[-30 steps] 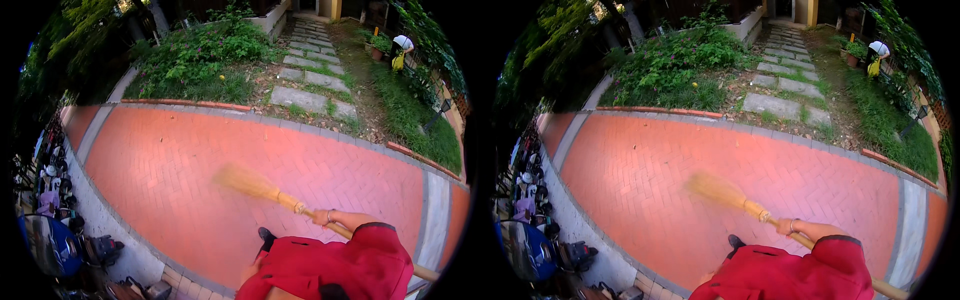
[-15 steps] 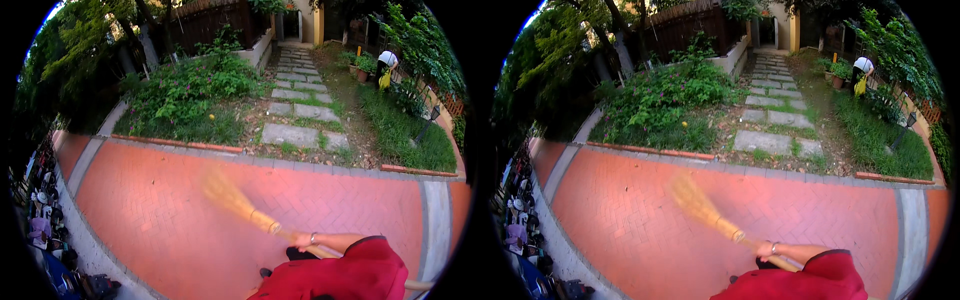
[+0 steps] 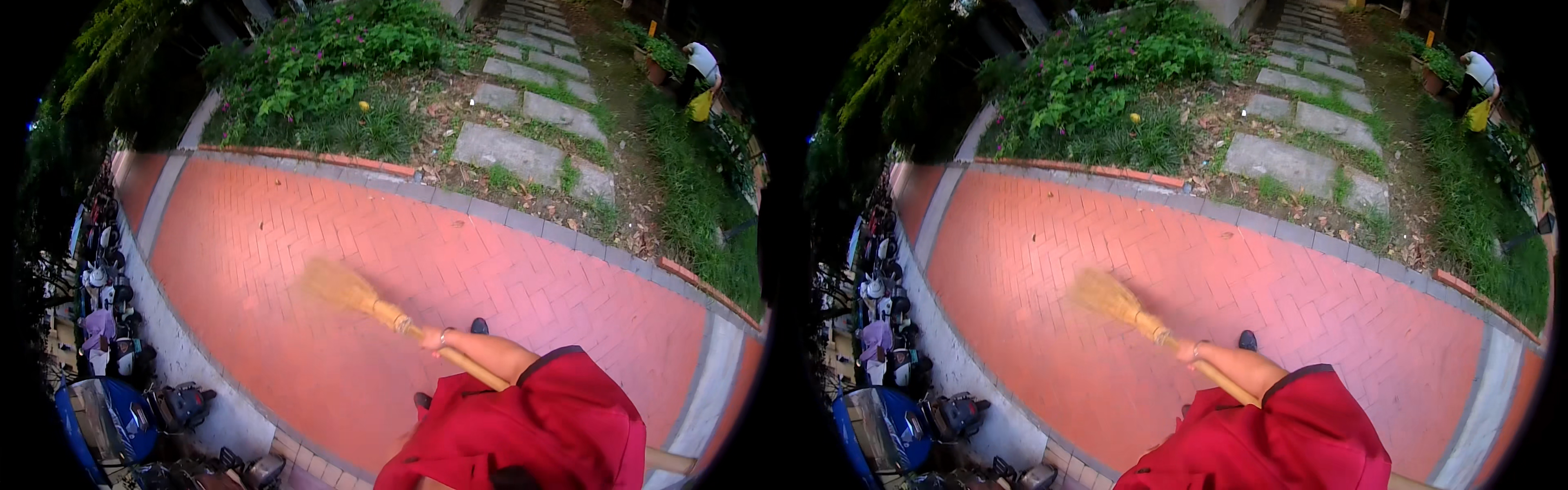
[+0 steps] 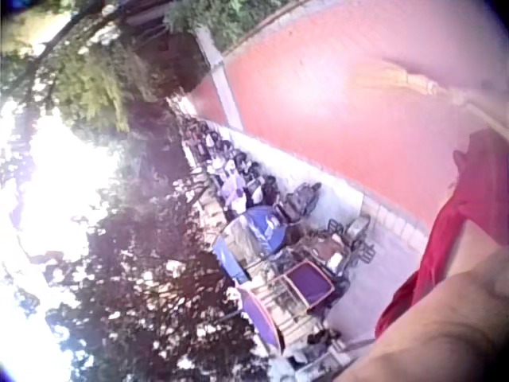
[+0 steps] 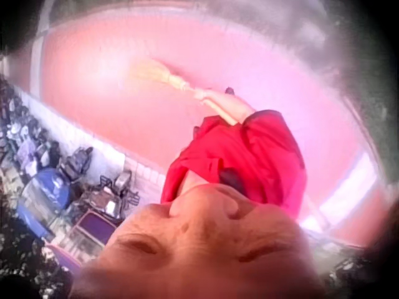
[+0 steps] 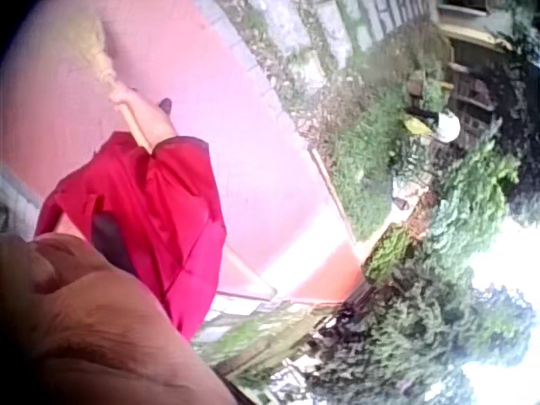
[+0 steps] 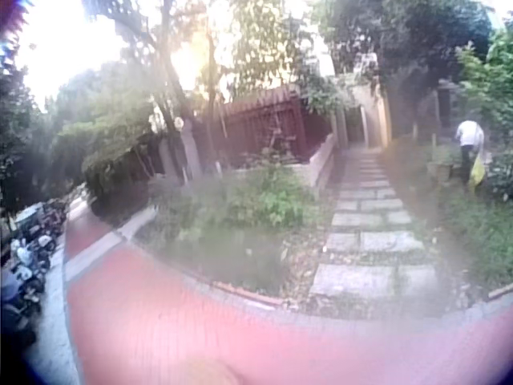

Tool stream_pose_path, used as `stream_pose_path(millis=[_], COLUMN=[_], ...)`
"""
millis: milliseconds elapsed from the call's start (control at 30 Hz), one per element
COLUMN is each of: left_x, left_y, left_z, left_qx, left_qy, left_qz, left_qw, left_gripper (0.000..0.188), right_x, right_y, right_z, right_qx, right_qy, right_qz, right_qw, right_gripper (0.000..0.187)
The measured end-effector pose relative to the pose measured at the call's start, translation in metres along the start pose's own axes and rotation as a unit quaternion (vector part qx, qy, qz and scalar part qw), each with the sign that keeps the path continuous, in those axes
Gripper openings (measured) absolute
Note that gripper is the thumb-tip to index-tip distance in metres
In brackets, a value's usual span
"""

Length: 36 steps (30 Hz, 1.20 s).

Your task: The person carries a broom while walking along paved pathways and up a ramp.

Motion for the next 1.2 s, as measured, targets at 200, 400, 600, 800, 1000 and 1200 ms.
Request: stream_pose_path(millis=[200, 400, 600, 800, 1000, 1200], left_x=[-0.008, -0.004, 0.018, 0.032, 0.041, 0.058], left_y=[0.027, 0.049, 0.073, 0.116, 0.156, 0.164], left_z=[0.009, -0.008, -0.051, -0.109, -0.147, -0.162], left_qx=[0.027, 0.032, 0.035, 0.042, 0.041, 0.049], left_qy=[-0.003, 0.006, 0.025, 0.035, 0.045, 0.062], left_qz=[0.054, 0.046, 0.027, 0.014, -0.013, 0.005], left_qw=[0.998, 0.998, 0.999, 0.998, 0.998, 0.997], left_gripper=[0.057, 0.058, 0.058, 0.059, 0.059, 0.059], right_x=[0.103, 0.246, 0.372, 0.402, 0.472, 0.478], right_y=[0.021, 0.006, 0.069, 0.143, 0.211, 0.201], right_z=[0.163, 0.246, 0.203, 0.142, 0.127, 0.210], right_qx=[-0.070, 0.044, 0.035, -0.041, 0.122, 0.259], right_qy=[0.122, 0.315, 0.255, 0.185, 0.170, 0.227], right_qz=[0.003, 0.030, 0.004, -0.004, -0.089, -0.100], right_qw=[0.990, 0.948, 0.966, 0.982, 0.974, 0.933], right_gripper=[0.025, 0.032, 0.029, 0.033, 0.037, 0.039])
Point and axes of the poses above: each hand's wrist, its own x-axis away from the middle knuckle, its own z-axis out of the back of the hand, y = z × x, the point moved 7 cm from there along -x, towards the middle knuckle, and after that the axes turned 12 degrees about -x, right-handed, at the moved point
